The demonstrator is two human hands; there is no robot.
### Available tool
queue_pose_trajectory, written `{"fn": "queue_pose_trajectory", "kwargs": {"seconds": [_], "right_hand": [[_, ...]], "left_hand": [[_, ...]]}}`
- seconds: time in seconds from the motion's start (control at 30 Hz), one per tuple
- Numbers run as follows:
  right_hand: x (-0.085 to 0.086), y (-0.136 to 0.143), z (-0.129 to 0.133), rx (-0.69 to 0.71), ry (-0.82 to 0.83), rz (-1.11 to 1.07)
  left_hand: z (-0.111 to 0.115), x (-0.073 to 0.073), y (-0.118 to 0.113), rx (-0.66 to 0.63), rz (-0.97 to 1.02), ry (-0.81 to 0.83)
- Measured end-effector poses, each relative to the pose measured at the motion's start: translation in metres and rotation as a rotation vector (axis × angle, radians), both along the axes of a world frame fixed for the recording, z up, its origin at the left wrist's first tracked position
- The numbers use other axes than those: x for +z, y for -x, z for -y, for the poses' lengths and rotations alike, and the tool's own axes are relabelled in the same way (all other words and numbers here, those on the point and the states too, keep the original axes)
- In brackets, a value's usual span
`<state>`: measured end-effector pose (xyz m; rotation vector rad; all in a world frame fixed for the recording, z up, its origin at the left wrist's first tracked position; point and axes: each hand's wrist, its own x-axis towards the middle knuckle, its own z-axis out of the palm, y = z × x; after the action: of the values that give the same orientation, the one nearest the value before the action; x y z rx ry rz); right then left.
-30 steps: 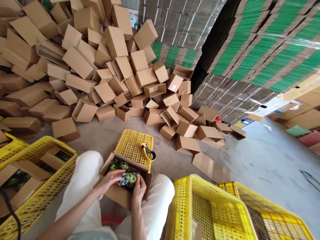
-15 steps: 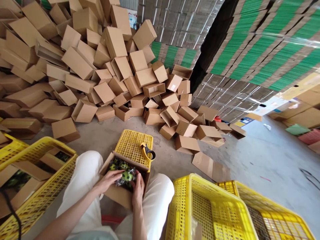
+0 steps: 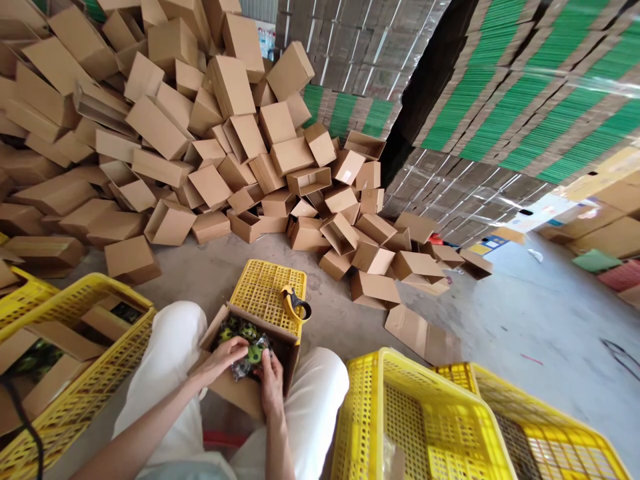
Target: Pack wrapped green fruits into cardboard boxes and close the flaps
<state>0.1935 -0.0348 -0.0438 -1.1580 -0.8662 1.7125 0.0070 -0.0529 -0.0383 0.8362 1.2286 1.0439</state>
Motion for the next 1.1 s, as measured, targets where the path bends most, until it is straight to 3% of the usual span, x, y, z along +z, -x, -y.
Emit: {"fn": "queue_pose_trajectory", "kwargs": {"seconds": [0.1, 0.3, 0.4, 0.6, 0.9, 1.1], "right_hand": [[0.002, 0.001, 0.001, 0.014, -0.028, -0.050], [0.004, 0.004, -0.001, 0.049, 0.041, -0.115], [0.003, 0.004, -0.002, 0.020, 0.030, -0.090], [-0.001, 0.003, -0.001, 0.009, -0.018, -0.044], [-0.006, 0.004, -0.003, -0.045, -0.121, 0.121], [-0.002, 0.006, -0.002, 0.008, -0.128, 0.152]], "left_hand": [[-0.001, 0.001, -0.002, -0.042, 0.049, -0.059], [0.004, -0.002, 0.000, 0.000, 0.009, -0.054], [0.003, -0.008, -0.004, -0.050, 0.033, -0.080], [0.002, -0.010, -0.010, -0.021, 0.176, -0.058], [0.001, -0.015, -0.011, 0.011, 0.137, -0.023], [0.003, -0.003, -0.007, -0.033, 0.013, -0.061]]}}
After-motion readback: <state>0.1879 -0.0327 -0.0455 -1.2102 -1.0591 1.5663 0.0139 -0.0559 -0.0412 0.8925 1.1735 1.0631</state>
